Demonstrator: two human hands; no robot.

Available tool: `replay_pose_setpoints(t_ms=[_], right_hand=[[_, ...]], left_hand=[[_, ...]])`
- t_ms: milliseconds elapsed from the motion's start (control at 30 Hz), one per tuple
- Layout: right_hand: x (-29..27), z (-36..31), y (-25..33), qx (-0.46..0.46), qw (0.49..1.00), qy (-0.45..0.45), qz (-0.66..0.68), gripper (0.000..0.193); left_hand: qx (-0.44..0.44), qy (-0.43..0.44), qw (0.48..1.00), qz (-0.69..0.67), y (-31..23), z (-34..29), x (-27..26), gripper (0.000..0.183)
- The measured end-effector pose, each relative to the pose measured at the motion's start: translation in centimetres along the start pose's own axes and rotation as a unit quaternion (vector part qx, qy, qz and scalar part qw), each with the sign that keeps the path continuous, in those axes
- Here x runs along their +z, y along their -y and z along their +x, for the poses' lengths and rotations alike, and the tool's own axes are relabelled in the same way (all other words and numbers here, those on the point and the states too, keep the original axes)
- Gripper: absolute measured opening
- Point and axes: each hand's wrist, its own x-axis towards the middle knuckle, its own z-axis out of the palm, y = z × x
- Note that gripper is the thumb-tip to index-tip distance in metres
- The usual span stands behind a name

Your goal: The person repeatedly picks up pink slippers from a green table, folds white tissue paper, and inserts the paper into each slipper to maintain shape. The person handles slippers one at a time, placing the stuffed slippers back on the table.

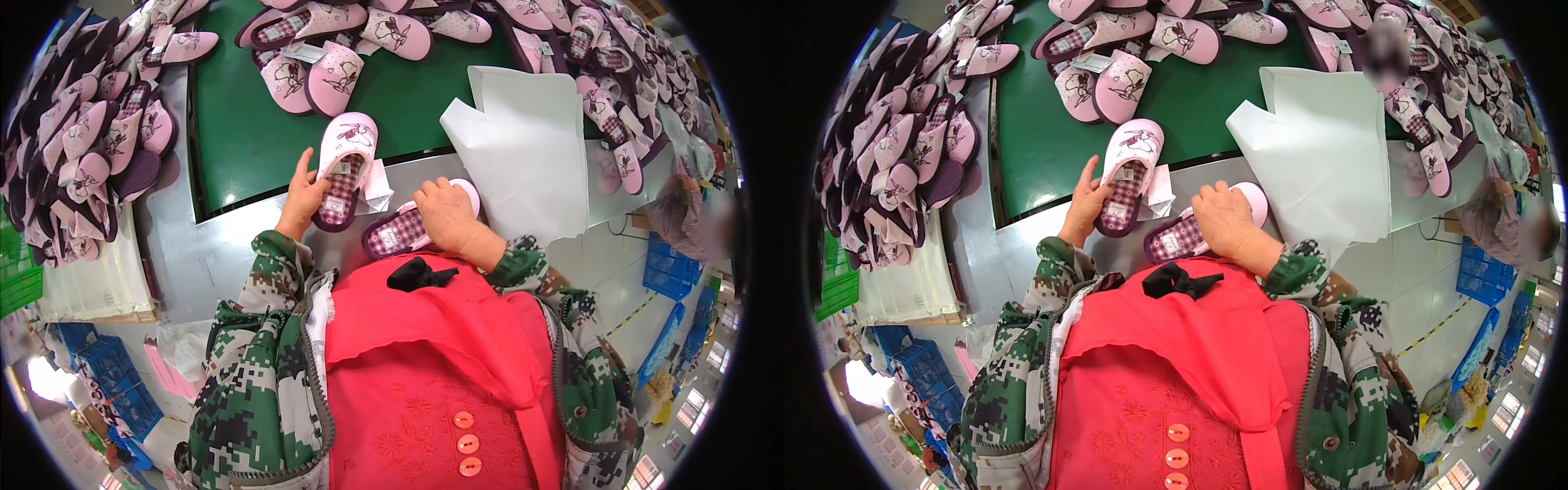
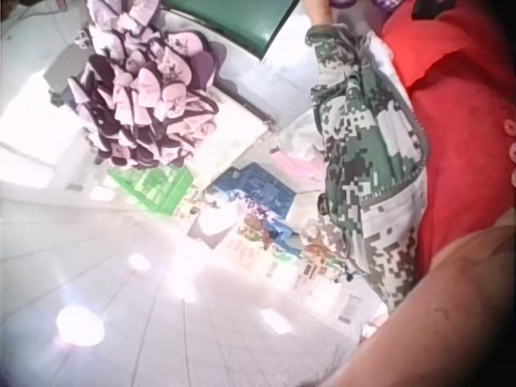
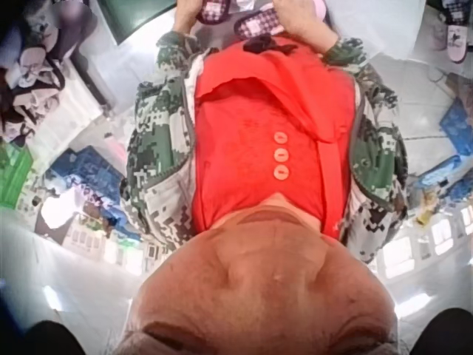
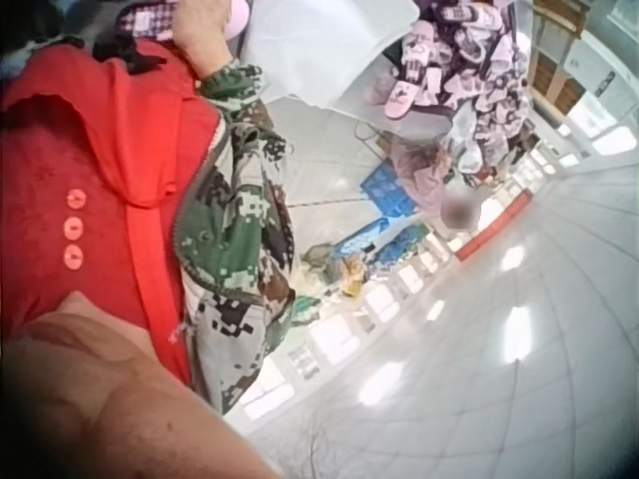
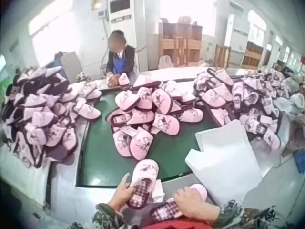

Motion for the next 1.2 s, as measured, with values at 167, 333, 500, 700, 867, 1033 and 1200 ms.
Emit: replay_pose_setpoints(t_ms=[167, 333, 500, 700, 867, 1033, 1200], right_hand=[[-4.0, 1.6, -1.2, -0.116, 0.987, -0.107, -0.030, 0.011], [-5.5, 5.6, -3.2, -0.228, 0.944, -0.239, 0.019, 0.016], [-0.3, 8.4, -5.2, -0.130, 0.960, -0.213, 0.126, 0.037], [5.8, 6.7, -6.3, 0.103, 0.939, -0.085, 0.316, 0.049], [5.5, 6.2, -5.4, 0.140, 0.923, -0.129, 0.334, 0.051], [5.5, 6.2, -7.0, 0.087, 0.951, -0.058, 0.290, 0.054], [1.0, 0.1, -12.6, 0.229, 0.962, -0.070, 0.129, 0.058]], left_hand=[[-0.010, 0.025, 0.983, -0.184, 1.5, -1.5, -1.1, 0.063], [0.029, 0.009, 0.974, -0.224, 1.2, -2.4, -1.0, 0.053], [0.095, -0.109, 0.989, 0.019, 4.7, -0.8, 0.5, 0.063], [0.051, -0.099, 0.938, 0.328, 4.7, -2.0, 1.5, 0.051], [0.055, -0.185, 0.957, 0.217, 5.0, -2.5, 2.2, 0.048], [0.103, -0.208, 0.943, 0.240, 5.0, -1.0, 3.3, 0.047], [0.148, -0.161, 0.891, 0.398, 6.1, -2.4, 1.1, 0.043]])
